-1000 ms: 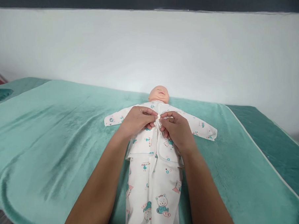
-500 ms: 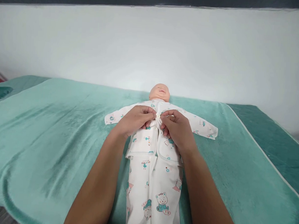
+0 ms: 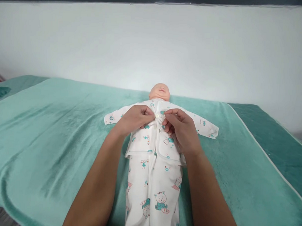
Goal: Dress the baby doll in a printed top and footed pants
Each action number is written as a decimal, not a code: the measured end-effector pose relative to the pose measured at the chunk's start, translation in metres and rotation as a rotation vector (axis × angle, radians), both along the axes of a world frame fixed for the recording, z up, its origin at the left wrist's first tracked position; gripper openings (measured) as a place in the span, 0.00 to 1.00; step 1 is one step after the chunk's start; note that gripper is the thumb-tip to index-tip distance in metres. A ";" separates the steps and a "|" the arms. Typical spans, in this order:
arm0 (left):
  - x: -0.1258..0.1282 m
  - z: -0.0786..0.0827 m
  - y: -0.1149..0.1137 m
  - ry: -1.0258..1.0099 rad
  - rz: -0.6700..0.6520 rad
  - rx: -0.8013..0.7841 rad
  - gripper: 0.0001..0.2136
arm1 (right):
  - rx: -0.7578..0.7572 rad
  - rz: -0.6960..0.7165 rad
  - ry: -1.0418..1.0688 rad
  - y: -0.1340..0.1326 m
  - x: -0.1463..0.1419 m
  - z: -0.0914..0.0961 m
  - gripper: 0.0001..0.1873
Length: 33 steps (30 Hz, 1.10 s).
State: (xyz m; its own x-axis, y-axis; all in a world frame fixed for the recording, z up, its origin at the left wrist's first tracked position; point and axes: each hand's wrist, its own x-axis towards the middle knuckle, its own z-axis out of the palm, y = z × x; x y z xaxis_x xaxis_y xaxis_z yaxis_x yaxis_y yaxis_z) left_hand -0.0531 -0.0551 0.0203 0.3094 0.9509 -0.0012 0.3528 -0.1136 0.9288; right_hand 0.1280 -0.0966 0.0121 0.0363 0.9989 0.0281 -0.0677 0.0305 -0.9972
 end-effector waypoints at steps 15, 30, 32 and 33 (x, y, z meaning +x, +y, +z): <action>-0.010 0.009 -0.012 0.128 -0.314 0.050 0.07 | 0.028 0.144 -0.984 -0.030 -0.005 0.022 0.18; -0.010 0.002 -0.009 -0.293 -0.386 -0.115 0.10 | 0.009 0.350 -0.059 -0.015 0.006 0.007 0.18; -0.010 0.000 -0.008 -0.310 -0.377 -0.117 0.11 | 0.005 0.329 -0.075 -0.016 0.004 0.008 0.21; -0.010 0.000 -0.008 -0.316 -0.374 -0.118 0.11 | 0.001 0.317 -0.086 -0.016 0.004 0.009 0.22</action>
